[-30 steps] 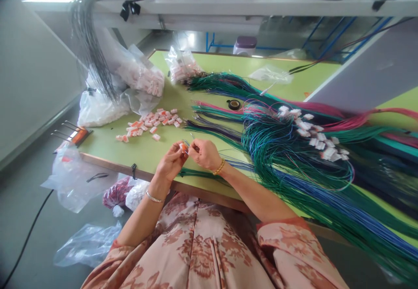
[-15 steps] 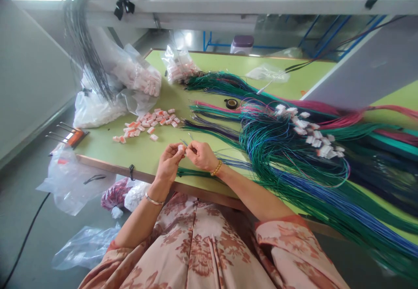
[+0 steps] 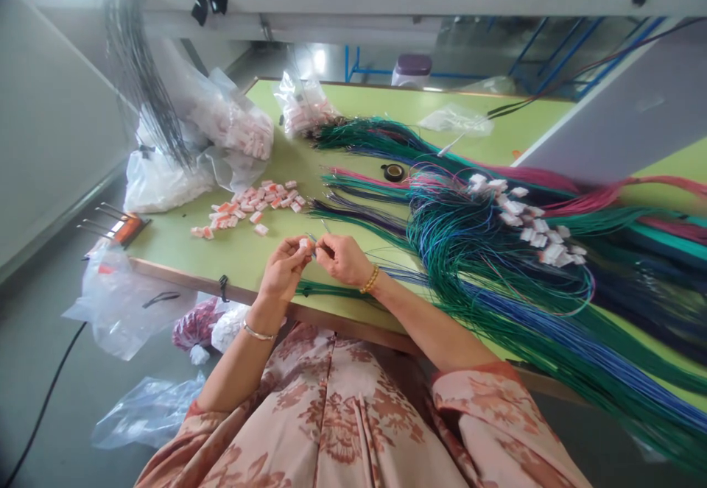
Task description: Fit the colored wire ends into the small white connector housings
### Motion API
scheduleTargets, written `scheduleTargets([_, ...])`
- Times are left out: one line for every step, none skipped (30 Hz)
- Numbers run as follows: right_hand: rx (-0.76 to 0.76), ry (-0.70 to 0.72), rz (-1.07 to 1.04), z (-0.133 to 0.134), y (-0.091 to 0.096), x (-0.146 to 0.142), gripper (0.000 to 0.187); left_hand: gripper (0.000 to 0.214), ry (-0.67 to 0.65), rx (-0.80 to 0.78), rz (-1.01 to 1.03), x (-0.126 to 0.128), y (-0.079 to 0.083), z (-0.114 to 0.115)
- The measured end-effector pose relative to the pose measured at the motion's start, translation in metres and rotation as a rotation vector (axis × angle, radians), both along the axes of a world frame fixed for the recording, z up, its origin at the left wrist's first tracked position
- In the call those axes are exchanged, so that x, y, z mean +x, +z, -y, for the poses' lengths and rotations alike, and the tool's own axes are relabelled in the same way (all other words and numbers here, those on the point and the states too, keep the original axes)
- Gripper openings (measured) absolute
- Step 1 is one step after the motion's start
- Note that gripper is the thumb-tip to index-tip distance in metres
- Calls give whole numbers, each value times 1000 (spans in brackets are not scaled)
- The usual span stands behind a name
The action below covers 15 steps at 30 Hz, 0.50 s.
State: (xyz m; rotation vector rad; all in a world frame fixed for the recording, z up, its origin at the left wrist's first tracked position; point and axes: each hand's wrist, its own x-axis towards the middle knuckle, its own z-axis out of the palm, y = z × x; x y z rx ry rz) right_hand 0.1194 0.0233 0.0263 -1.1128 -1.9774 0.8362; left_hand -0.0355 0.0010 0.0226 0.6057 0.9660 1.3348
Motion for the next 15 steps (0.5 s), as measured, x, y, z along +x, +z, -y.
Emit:
scheduleTargets([16,-1,11,0,0,0,18,36,-10,-2,0,0,0,0])
scheduleTargets([28,-5,20,0,-1,-1,18,35,-17,-4,-2,1,0,0])
scheduleTargets([34,-10,29,0,-2,-2,18,34,-19,-6,-6,3,-1,1])
scheduleTargets([37,-17,40,1,-3,-3,18,33,-17,-8,-12,5,-2,1])
scheduleTargets([39,-30,53,2,-4,-4,17,33,-8,-10,-21,7,-4,2])
scheduleTargets([42,-47,68,3,-5,-6,17,32,5,-10,-31,9,-5,3])
scheduleTargets([46,-67,82,5,-6,-7,16,32,20,-10,-39,10,-6,3])
scheduleTargets([46,-81,90,5,-6,-8,15,31,28,-13,-42,11,-7,3])
scheduleTargets([35,-79,92,5,-5,-7,15,31,28,-18,-40,12,-8,2])
scheduleTargets([13,-57,83,3,-4,-5,16,32,23,-23,-31,12,-8,2])
scheduleTargets([-19,-19,63,0,-2,-2,17,31,15,-28,-17,11,-7,1])
scheduleTargets([-52,21,35,-7,1,4,20,31,8,-31,-1,10,-7,-1])
scheduleTargets([-78,43,8,-15,3,10,23,31,2,-32,12,9,-5,-2])
scheduleTargets([-90,39,-10,-26,5,18,27,30,-2,-31,21,8,-4,-4])
scheduleTargets([-82,-10,-9,-38,6,26,29,30,-7,-31,27,7,-3,-5])
